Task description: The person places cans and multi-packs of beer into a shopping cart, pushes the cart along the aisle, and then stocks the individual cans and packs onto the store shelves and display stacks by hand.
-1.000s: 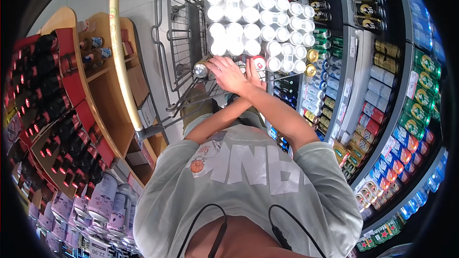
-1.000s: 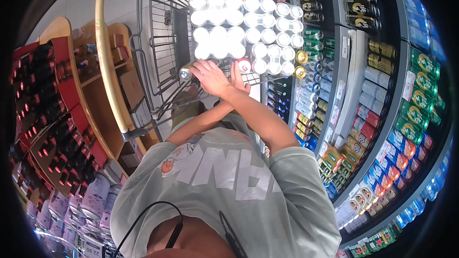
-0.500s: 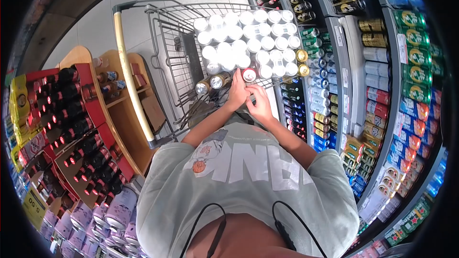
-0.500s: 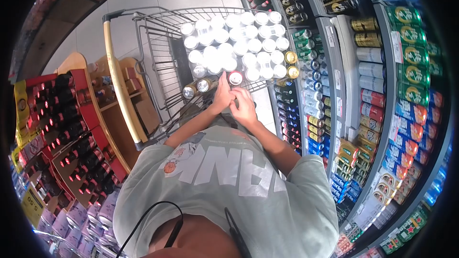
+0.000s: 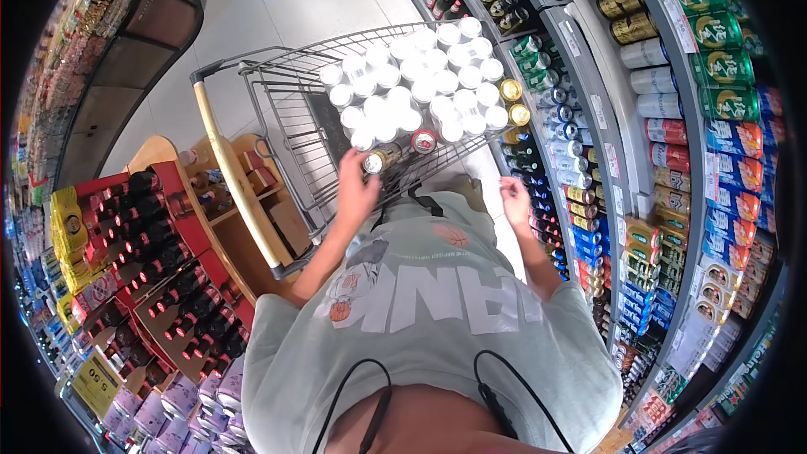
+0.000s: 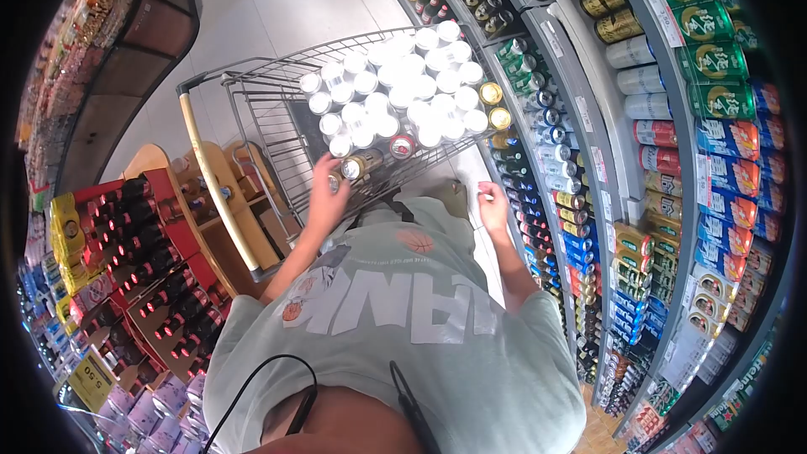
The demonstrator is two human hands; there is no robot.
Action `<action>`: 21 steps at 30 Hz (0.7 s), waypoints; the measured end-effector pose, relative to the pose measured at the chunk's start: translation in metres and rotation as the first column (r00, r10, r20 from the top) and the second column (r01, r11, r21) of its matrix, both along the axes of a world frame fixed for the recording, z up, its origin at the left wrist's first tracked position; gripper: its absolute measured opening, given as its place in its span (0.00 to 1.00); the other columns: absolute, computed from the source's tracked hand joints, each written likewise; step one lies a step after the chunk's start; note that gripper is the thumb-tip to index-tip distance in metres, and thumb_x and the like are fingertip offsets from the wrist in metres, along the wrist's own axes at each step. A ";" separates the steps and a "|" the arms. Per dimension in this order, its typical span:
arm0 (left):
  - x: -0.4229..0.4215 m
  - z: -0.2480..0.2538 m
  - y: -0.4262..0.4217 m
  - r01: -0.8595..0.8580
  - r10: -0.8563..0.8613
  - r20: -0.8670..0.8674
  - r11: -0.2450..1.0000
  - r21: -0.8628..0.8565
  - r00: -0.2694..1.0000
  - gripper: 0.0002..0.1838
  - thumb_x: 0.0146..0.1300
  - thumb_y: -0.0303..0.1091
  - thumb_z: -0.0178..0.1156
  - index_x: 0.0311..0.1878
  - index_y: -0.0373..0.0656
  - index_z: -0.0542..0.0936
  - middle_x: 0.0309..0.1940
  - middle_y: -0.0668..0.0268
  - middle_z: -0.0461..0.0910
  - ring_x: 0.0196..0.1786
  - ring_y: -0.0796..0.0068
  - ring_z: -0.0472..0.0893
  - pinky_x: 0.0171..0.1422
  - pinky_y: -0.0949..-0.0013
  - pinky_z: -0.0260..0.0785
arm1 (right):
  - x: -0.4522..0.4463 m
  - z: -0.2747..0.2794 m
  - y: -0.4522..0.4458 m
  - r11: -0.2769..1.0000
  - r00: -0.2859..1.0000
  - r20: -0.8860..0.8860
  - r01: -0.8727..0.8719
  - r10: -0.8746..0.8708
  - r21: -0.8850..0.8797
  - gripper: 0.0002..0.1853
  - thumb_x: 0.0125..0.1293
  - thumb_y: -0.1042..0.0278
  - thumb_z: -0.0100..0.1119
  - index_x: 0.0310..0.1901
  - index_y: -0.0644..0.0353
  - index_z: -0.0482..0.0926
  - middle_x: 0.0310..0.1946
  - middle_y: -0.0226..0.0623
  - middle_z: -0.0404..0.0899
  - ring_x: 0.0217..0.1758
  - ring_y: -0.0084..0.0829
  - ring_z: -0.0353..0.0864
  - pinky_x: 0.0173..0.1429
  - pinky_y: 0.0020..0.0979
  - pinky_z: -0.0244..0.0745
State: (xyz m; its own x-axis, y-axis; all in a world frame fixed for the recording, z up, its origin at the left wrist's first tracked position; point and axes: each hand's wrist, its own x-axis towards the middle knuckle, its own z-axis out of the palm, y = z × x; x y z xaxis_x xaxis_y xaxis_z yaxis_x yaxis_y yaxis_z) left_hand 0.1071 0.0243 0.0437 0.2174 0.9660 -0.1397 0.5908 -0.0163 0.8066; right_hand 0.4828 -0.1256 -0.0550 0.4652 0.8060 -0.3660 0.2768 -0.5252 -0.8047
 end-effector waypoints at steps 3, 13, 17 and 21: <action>-0.034 0.023 0.012 -0.120 0.163 -0.175 0.964 0.236 0.971 0.27 0.53 0.24 0.59 0.58 0.31 0.66 0.64 0.46 0.65 0.68 0.46 0.63 0.74 0.53 0.53 | 0.054 -0.010 -0.004 0.991 0.991 0.040 0.124 -0.126 0.053 0.09 0.64 0.78 0.57 0.45 0.62 0.79 0.38 0.33 0.82 0.41 0.21 0.79 0.50 0.24 0.73; -0.072 0.028 0.030 -0.418 0.592 -0.494 0.804 0.423 0.637 0.37 0.49 0.30 0.66 0.61 0.28 0.63 0.53 0.46 0.68 0.59 0.46 0.67 0.66 0.50 0.57 | 0.174 -0.019 0.132 0.994 0.985 -0.136 0.102 -0.107 -0.039 0.10 0.72 0.66 0.52 0.47 0.62 0.80 0.39 0.32 0.82 0.44 0.22 0.78 0.51 0.23 0.70; -0.112 -0.006 0.023 -0.446 0.613 -0.629 0.786 0.428 0.478 0.40 0.53 0.43 0.70 0.62 0.28 0.63 0.55 0.47 0.66 0.59 0.50 0.67 0.65 0.54 0.58 | 0.207 -0.086 0.191 0.995 0.998 -0.048 -0.050 0.046 -0.085 0.19 0.72 0.54 0.52 0.52 0.62 0.77 0.43 0.36 0.82 0.48 0.26 0.78 0.56 0.27 0.70; -0.120 -0.002 0.041 -0.695 0.596 -0.358 0.608 -0.383 0.719 0.31 0.59 0.50 0.67 0.54 0.34 0.71 0.39 0.64 0.77 0.42 0.70 0.78 0.47 0.69 0.69 | 0.207 -0.118 0.229 0.968 0.977 0.010 -0.211 0.214 -0.134 0.27 0.69 0.48 0.53 0.59 0.63 0.71 0.47 0.44 0.80 0.51 0.35 0.78 0.57 0.31 0.69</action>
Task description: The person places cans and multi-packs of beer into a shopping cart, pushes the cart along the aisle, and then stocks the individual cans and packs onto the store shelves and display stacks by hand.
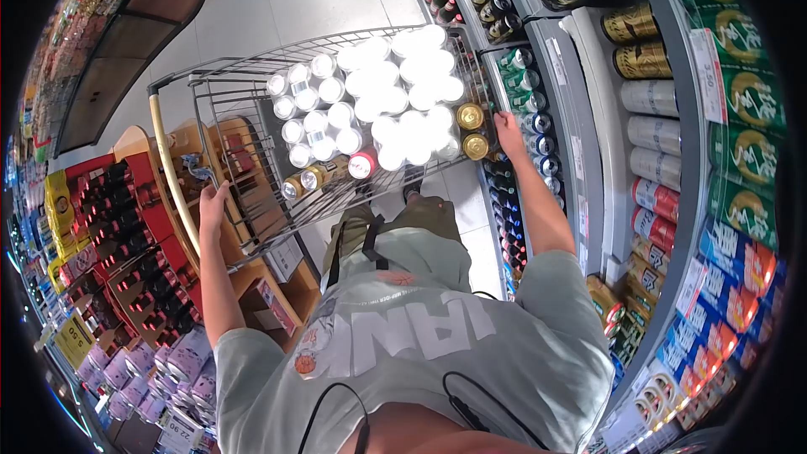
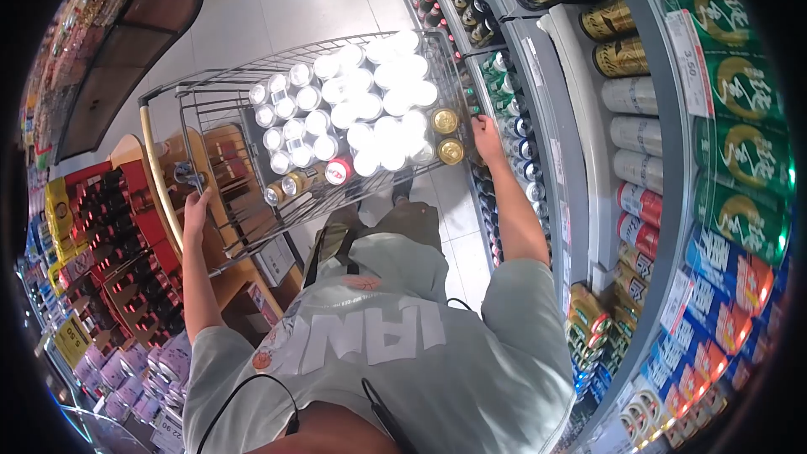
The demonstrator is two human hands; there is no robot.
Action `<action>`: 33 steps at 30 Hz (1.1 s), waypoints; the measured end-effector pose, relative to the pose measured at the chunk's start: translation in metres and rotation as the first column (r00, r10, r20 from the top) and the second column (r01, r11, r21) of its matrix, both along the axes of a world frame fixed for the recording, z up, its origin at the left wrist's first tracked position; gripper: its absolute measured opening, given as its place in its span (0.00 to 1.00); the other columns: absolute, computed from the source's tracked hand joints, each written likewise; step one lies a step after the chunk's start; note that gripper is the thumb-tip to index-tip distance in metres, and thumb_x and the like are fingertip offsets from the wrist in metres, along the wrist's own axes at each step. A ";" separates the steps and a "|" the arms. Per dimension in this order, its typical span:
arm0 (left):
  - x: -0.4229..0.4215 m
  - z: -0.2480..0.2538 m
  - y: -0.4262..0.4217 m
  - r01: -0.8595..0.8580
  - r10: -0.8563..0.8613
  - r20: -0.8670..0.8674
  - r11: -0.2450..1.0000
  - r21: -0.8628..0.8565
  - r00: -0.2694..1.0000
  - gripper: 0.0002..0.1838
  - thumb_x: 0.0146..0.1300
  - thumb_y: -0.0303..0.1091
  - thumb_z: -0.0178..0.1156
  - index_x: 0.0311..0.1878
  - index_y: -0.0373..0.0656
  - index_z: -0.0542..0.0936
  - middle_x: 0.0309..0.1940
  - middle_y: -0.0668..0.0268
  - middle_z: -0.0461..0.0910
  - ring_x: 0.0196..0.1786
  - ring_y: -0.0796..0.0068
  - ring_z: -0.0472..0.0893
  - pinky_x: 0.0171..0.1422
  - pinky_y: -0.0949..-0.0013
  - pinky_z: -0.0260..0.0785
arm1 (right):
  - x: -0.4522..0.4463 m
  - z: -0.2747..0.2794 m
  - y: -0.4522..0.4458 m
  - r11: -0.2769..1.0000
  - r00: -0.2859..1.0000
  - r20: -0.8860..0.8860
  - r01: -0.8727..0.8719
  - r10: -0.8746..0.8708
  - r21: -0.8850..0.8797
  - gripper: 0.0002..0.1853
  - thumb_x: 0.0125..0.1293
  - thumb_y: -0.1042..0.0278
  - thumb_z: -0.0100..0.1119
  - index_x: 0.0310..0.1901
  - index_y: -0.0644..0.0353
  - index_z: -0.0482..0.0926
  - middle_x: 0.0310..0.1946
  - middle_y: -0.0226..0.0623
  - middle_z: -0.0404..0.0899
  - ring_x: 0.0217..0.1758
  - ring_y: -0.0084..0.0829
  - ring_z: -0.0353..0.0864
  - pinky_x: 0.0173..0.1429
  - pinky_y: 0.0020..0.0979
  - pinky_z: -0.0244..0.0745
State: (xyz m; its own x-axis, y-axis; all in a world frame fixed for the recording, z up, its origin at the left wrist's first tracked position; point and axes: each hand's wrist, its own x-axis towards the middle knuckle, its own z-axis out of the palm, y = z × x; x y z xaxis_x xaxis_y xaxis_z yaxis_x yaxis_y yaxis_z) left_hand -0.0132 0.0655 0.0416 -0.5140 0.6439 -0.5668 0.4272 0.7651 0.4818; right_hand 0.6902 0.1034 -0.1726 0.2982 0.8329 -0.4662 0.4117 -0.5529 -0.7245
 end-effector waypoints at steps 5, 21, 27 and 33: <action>0.006 -0.011 0.016 -0.071 0.077 0.153 0.996 -0.045 0.985 0.17 0.60 0.44 0.67 0.43 0.45 0.74 0.32 0.71 0.76 0.34 0.79 0.77 0.37 0.73 0.69 | 0.001 -0.056 0.008 0.967 0.987 0.021 -0.154 0.161 -0.203 0.35 0.69 0.39 0.47 0.62 0.64 0.69 0.54 0.55 0.77 0.60 0.49 0.75 0.62 0.39 0.67; 0.018 -0.041 0.017 -0.140 0.149 -0.060 0.981 0.130 0.987 0.11 0.55 0.29 0.69 0.34 0.47 0.73 0.25 0.76 0.76 0.24 0.85 0.73 0.29 0.77 0.65 | -0.033 -0.022 0.015 0.994 0.889 0.454 0.001 0.051 -0.113 0.19 0.57 0.55 0.66 0.46 0.59 0.83 0.37 0.52 0.83 0.43 0.52 0.82 0.48 0.45 0.77; 0.017 -0.043 0.015 -0.148 0.154 -0.040 0.981 0.125 0.987 0.10 0.57 0.28 0.67 0.36 0.45 0.74 0.24 0.75 0.75 0.24 0.86 0.72 0.28 0.79 0.64 | -0.034 -0.012 0.011 0.998 0.920 0.391 -0.005 0.030 -0.065 0.13 0.56 0.60 0.64 0.38 0.59 0.84 0.34 0.48 0.83 0.40 0.51 0.82 0.43 0.44 0.76; 0.014 -0.047 0.013 -0.127 0.137 -0.058 0.981 0.148 0.989 0.10 0.58 0.29 0.68 0.36 0.48 0.75 0.24 0.77 0.74 0.21 0.87 0.70 0.24 0.79 0.60 | -0.032 -0.018 0.007 0.998 0.917 0.393 -0.057 0.060 -0.019 0.12 0.58 0.59 0.63 0.37 0.59 0.83 0.32 0.49 0.83 0.38 0.52 0.81 0.43 0.46 0.75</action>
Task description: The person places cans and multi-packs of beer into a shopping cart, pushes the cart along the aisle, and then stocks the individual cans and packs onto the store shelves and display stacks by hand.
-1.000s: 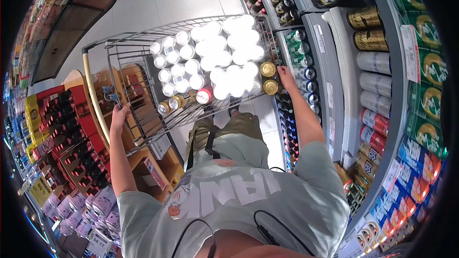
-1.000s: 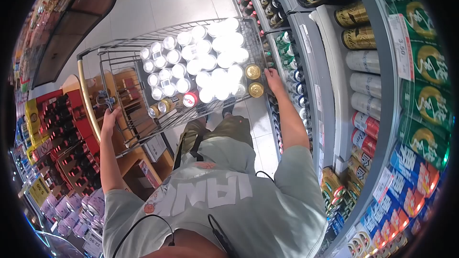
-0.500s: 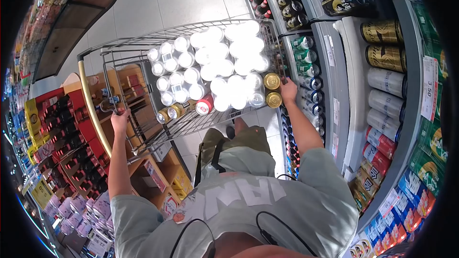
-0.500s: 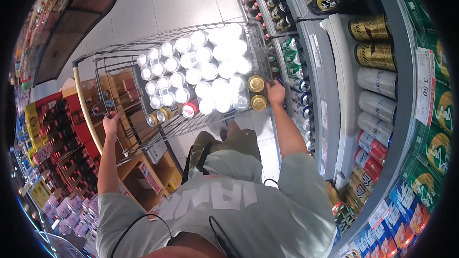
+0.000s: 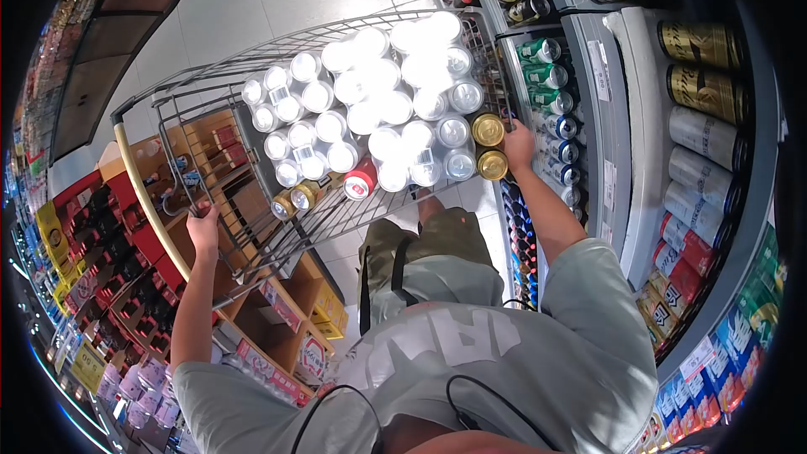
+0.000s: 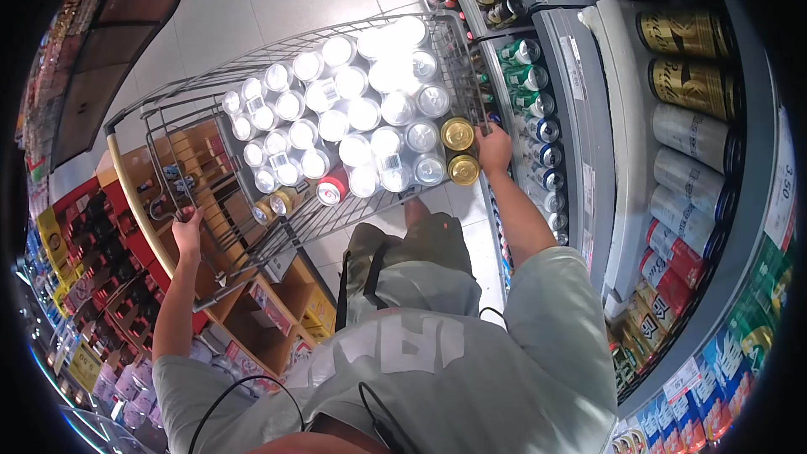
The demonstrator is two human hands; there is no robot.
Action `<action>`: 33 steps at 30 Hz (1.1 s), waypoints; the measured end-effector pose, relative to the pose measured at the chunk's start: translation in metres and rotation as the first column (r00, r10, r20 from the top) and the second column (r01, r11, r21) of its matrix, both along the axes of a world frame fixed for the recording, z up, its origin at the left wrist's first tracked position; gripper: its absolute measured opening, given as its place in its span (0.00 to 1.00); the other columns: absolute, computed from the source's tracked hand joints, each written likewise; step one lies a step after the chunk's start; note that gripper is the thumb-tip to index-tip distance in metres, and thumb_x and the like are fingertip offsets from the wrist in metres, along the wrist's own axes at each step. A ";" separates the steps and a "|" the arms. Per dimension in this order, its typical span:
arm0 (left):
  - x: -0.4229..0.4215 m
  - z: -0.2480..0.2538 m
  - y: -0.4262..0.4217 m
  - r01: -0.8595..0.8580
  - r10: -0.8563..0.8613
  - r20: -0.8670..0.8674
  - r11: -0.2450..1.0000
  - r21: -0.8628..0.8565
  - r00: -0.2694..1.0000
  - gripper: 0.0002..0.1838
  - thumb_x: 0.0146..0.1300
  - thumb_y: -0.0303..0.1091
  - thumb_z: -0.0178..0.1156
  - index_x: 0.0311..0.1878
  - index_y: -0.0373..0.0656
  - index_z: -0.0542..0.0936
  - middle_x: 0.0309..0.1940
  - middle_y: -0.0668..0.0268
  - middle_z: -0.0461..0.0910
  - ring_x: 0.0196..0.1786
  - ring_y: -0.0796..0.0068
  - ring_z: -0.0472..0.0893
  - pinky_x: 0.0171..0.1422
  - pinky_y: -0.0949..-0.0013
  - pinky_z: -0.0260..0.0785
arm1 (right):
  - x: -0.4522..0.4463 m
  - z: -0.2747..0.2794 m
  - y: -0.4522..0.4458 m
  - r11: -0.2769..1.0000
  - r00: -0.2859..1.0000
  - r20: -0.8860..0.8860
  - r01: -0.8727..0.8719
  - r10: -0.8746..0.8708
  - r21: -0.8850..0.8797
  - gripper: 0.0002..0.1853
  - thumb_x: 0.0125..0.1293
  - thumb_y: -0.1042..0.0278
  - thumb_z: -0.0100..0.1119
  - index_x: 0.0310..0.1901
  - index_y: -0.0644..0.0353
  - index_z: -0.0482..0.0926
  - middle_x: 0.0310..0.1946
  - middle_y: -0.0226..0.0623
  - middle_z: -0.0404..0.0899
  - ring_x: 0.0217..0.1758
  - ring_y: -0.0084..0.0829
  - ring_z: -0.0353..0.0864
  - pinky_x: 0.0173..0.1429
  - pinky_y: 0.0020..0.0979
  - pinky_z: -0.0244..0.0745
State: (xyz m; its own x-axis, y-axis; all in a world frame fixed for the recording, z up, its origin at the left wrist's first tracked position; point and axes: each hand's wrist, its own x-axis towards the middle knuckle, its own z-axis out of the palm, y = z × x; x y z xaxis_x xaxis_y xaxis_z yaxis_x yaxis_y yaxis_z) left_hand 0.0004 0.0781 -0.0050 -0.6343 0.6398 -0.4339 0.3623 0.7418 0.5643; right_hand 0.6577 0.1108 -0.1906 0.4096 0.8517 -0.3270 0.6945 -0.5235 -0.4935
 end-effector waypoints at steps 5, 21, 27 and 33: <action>-0.002 0.002 -0.002 -0.008 0.008 0.007 1.000 -0.022 1.000 0.09 0.59 0.29 0.67 0.36 0.46 0.74 0.25 0.76 0.74 0.22 0.86 0.71 0.25 0.79 0.62 | 0.000 -0.006 -0.003 1.000 1.000 0.007 0.007 -0.008 0.021 0.13 0.59 0.58 0.63 0.37 0.59 0.83 0.33 0.49 0.82 0.38 0.52 0.81 0.43 0.46 0.75; 0.013 0.013 -0.019 -0.051 0.051 0.004 0.999 -0.009 0.999 0.09 0.59 0.26 0.65 0.38 0.43 0.74 0.25 0.73 0.77 0.22 0.85 0.71 0.24 0.79 0.61 | 0.000 -0.006 -0.029 0.999 0.999 -0.015 0.047 -0.047 -0.014 0.12 0.59 0.57 0.63 0.37 0.56 0.83 0.32 0.48 0.82 0.38 0.51 0.81 0.43 0.46 0.75; 0.012 0.012 -0.039 -0.042 0.042 -0.001 0.999 -0.007 0.999 0.09 0.58 0.27 0.66 0.37 0.43 0.73 0.25 0.71 0.78 0.23 0.84 0.74 0.25 0.79 0.64 | 0.001 -0.001 -0.040 0.999 0.999 -0.008 0.047 -0.047 0.014 0.12 0.59 0.57 0.63 0.37 0.56 0.84 0.33 0.47 0.82 0.38 0.51 0.81 0.43 0.45 0.75; 0.009 0.004 -0.073 -0.057 0.057 -0.033 0.998 -0.015 0.998 0.09 0.59 0.27 0.66 0.37 0.43 0.73 0.25 0.71 0.78 0.24 0.83 0.75 0.27 0.79 0.65 | 0.004 -0.002 -0.055 1.000 1.000 0.026 0.009 -0.010 0.017 0.12 0.59 0.58 0.63 0.37 0.57 0.84 0.32 0.48 0.82 0.37 0.51 0.81 0.42 0.46 0.75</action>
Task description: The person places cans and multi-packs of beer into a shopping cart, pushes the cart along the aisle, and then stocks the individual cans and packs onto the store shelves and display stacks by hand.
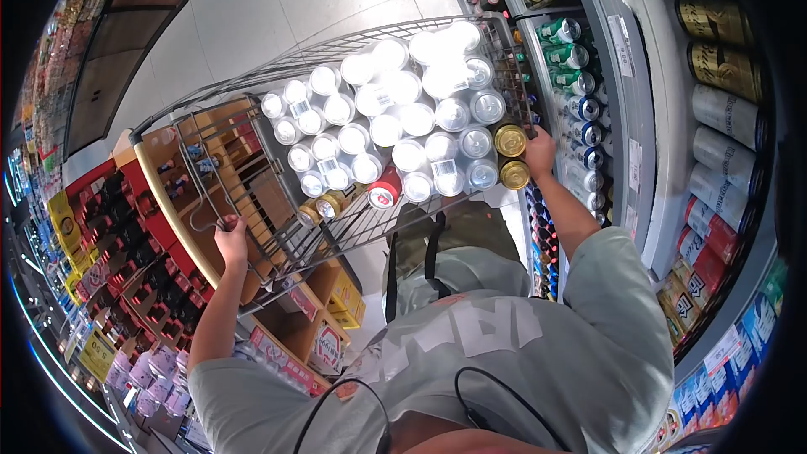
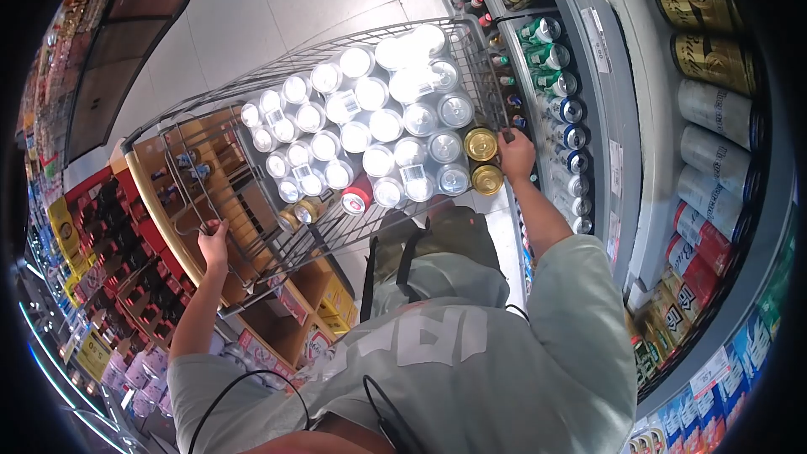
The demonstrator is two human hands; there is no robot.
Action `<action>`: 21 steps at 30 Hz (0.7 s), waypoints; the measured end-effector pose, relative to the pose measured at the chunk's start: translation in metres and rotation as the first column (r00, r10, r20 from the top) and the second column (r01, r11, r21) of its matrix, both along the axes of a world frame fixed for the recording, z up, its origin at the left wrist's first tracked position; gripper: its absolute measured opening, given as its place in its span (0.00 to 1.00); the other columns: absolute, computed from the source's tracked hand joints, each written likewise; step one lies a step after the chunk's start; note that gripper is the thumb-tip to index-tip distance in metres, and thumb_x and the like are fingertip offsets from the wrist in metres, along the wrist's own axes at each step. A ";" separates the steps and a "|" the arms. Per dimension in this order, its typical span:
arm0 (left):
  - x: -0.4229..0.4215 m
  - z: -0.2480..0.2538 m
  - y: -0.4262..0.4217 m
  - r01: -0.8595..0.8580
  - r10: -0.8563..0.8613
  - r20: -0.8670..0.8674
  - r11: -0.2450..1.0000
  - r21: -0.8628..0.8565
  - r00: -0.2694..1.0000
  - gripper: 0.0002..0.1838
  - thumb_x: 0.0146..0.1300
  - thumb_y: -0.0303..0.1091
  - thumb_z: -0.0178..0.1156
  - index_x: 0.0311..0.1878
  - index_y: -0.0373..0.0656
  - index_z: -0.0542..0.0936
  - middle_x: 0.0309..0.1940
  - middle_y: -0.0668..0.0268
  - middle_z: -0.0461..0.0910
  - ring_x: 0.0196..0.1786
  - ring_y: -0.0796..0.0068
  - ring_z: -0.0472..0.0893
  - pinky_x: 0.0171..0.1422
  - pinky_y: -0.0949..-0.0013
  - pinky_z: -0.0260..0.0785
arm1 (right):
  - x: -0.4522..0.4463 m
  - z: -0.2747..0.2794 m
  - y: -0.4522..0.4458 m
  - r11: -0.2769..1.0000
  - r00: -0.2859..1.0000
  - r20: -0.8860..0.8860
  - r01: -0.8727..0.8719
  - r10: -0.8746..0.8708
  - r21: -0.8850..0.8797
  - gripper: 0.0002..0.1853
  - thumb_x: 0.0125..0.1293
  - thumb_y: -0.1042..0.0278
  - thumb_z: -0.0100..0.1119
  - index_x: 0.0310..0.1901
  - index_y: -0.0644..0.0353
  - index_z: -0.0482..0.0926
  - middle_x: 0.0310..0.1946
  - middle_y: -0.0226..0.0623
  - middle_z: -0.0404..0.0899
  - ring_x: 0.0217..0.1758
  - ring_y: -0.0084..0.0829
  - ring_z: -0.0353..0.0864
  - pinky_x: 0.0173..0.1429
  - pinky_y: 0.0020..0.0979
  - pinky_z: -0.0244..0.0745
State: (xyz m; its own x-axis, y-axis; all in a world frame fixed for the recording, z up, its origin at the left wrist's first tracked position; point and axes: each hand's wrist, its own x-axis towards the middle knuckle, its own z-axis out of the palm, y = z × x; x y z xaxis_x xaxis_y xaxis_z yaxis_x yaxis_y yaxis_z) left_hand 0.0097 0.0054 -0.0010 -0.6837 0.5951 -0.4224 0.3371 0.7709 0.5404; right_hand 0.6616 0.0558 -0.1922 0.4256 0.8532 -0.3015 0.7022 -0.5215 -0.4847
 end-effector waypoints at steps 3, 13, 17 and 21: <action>0.006 0.003 -0.013 -0.011 0.010 0.029 1.000 0.029 1.000 0.09 0.58 0.28 0.66 0.36 0.43 0.73 0.25 0.71 0.78 0.24 0.83 0.75 0.27 0.79 0.65 | 0.004 -0.004 -0.004 0.999 1.000 0.005 -0.022 0.022 0.025 0.13 0.58 0.57 0.63 0.37 0.58 0.83 0.31 0.49 0.82 0.37 0.52 0.81 0.41 0.46 0.75; 0.024 0.011 -0.054 -0.007 0.007 -0.007 1.000 0.000 1.000 0.09 0.60 0.30 0.66 0.36 0.44 0.74 0.25 0.74 0.76 0.25 0.85 0.74 0.28 0.79 0.65 | 0.014 -0.015 -0.049 1.000 1.000 -0.027 -0.016 0.016 -0.005 0.13 0.58 0.56 0.64 0.38 0.56 0.84 0.31 0.48 0.82 0.37 0.51 0.81 0.41 0.45 0.75; 0.018 0.005 -0.068 0.022 -0.022 -0.004 1.000 0.019 1.000 0.09 0.60 0.31 0.67 0.37 0.46 0.74 0.25 0.74 0.77 0.26 0.85 0.76 0.28 0.79 0.65 | 0.015 -0.010 -0.066 1.000 0.999 -0.034 -0.014 0.014 0.020 0.12 0.58 0.57 0.64 0.38 0.55 0.84 0.31 0.49 0.82 0.37 0.52 0.81 0.41 0.45 0.75; 0.015 0.004 -0.089 0.036 -0.036 0.024 0.999 -0.002 0.999 0.09 0.60 0.30 0.67 0.37 0.46 0.74 0.25 0.74 0.76 0.26 0.85 0.77 0.28 0.79 0.65 | 0.018 -0.009 -0.092 1.000 1.000 -0.029 -0.003 0.003 0.015 0.13 0.58 0.57 0.63 0.37 0.56 0.83 0.29 0.50 0.82 0.35 0.53 0.81 0.40 0.45 0.76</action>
State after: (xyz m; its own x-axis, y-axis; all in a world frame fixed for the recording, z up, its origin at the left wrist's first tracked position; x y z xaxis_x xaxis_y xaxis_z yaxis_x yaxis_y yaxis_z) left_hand 0.0249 -0.0834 0.0027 -0.6514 0.6185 -0.4395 0.3520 0.7595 0.5471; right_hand 0.6792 -0.0367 -0.2015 0.4141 0.8590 -0.3012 0.6891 -0.5120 -0.5128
